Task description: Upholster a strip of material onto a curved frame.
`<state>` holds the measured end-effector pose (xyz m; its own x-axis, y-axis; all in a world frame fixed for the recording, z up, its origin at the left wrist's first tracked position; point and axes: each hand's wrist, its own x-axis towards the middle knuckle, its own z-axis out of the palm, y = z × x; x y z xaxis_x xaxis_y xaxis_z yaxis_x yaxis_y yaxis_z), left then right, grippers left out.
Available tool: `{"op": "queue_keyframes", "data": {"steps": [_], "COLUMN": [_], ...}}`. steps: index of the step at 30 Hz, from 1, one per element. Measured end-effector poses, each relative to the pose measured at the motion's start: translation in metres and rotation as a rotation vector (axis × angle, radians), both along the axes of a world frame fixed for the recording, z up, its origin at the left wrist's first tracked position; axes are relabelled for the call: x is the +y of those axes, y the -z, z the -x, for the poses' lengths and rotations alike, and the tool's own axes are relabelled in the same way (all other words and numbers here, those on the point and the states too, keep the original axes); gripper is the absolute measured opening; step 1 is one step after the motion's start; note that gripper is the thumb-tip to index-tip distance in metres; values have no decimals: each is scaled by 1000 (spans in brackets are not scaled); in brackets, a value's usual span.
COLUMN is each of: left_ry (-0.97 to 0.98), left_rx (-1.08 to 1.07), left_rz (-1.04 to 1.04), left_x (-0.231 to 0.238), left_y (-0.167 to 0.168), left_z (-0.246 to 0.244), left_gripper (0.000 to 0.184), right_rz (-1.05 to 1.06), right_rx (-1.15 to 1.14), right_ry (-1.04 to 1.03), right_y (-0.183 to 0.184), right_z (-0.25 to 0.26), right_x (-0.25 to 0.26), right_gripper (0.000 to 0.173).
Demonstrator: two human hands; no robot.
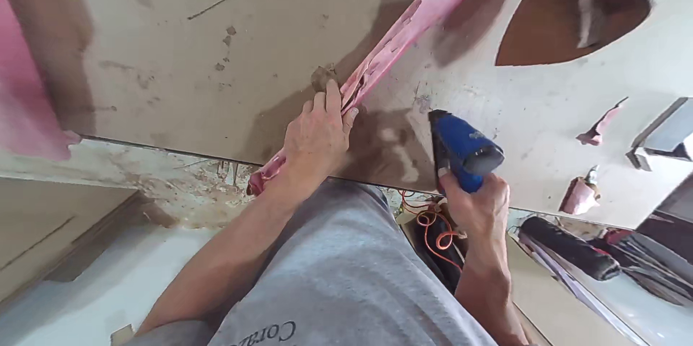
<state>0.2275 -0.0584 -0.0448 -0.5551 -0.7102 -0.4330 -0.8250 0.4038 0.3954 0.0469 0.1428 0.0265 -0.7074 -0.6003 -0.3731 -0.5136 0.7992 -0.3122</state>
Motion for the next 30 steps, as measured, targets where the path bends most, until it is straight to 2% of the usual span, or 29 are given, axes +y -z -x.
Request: {"op": "queue_keyframes", "data": {"steps": [5,15,30], "left_ry": [27,-44,-15], "left_rx": [97,142,150], "left_rz": [315,175,220], "left_x": [11,5,5], "left_y": [30,28,32], "left_z": [-8,-9,-10], "left_gripper": [60,50,48], "right_rz": [188,134,41], "right_rx": [-101,-107,-135], "right_ry": [-163,-288,-299], "right_y": [-5,-2,1], "right_z": [-30,-45,-49], "right_x": [-18,-54,-76], "right_gripper": [35,32,28]}}
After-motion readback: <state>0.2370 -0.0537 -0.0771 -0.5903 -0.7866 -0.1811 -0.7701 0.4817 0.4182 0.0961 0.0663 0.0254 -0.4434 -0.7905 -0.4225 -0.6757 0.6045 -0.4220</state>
